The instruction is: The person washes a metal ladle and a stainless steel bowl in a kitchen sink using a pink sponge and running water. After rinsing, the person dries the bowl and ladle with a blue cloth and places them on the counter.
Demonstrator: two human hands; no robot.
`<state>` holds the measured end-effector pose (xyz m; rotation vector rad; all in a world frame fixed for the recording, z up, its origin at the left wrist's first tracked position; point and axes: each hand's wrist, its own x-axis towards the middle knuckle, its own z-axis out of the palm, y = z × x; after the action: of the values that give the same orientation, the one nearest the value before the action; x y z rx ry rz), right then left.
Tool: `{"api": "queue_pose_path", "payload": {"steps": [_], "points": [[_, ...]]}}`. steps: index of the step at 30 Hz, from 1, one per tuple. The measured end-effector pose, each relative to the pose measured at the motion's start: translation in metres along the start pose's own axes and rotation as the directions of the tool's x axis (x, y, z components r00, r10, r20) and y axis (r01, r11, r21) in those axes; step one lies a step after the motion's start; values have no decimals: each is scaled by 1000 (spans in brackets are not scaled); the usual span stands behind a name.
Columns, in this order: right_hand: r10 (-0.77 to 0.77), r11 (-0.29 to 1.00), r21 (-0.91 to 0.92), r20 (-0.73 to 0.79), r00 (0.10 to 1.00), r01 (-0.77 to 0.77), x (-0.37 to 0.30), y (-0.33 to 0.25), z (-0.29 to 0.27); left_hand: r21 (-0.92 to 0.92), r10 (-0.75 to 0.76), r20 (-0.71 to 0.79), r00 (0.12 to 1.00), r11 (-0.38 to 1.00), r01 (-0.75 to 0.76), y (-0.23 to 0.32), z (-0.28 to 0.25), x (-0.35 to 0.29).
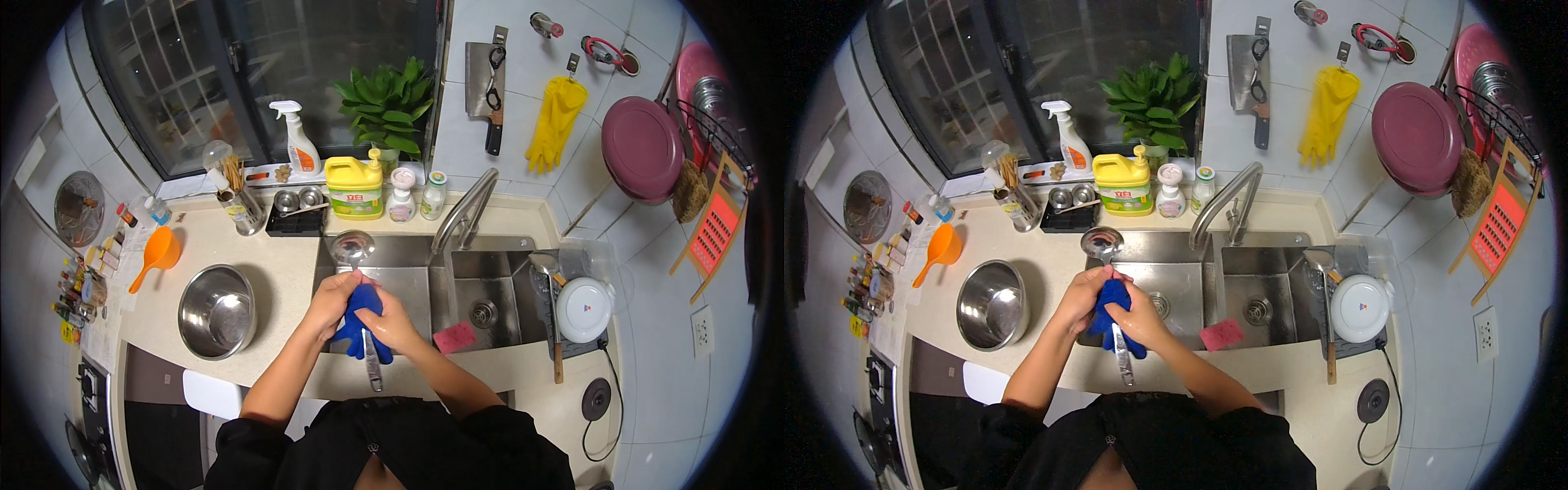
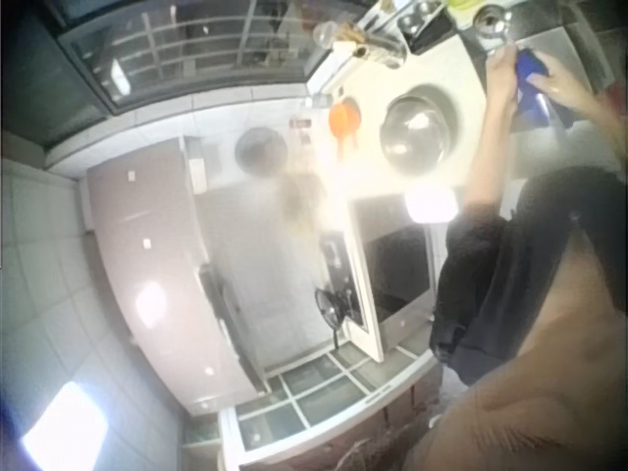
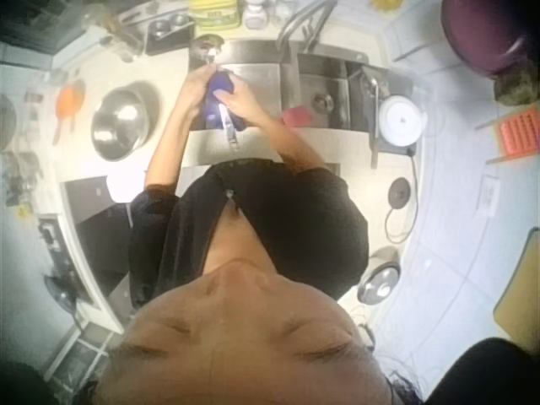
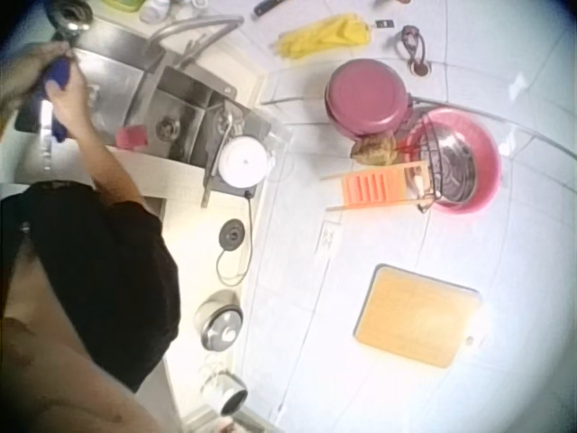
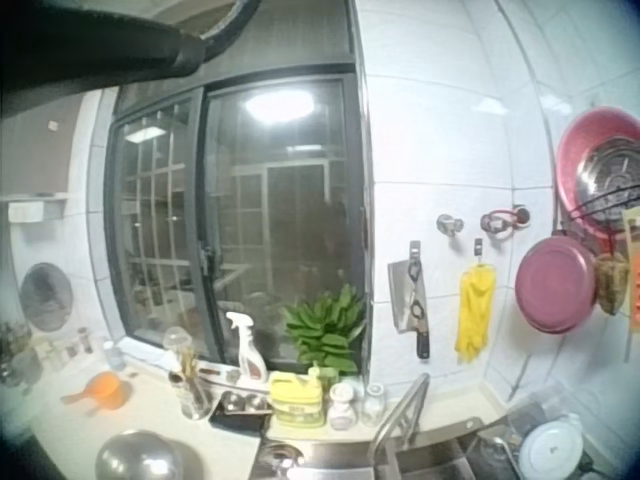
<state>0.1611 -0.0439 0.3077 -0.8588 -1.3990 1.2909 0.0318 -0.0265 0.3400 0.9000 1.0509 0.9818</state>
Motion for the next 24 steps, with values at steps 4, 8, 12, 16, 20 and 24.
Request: {"api": "queue_pose_path", "payload": {"steps": [4,8,12,16,20,24], "points": [[270,944,-248,209,940,-216,-33,-5,-9,-199,160,-101,982,964,-177,17,-13,18],[186,925,-372,251,950,-83,-60,28,-35,-542,424,-87,902,739,-400,47,-67,38],[425,887,182,32,904,-424,-21,21,-34,-614,264,125,957,778,-134,13,-37,15],[370,820,417,134,919,-391,14,32,-21,-455,47,3,999,889,-40,-40,15,11],[-30,946,-323,-68,997,6,-2,34,-9,-434,103,-150,983,887,-159,-62,14,18],[-330,762,-636,-215,919,124,-26,1,-8,-478,95,-259,961,852,-213,-64,18,17]]}}
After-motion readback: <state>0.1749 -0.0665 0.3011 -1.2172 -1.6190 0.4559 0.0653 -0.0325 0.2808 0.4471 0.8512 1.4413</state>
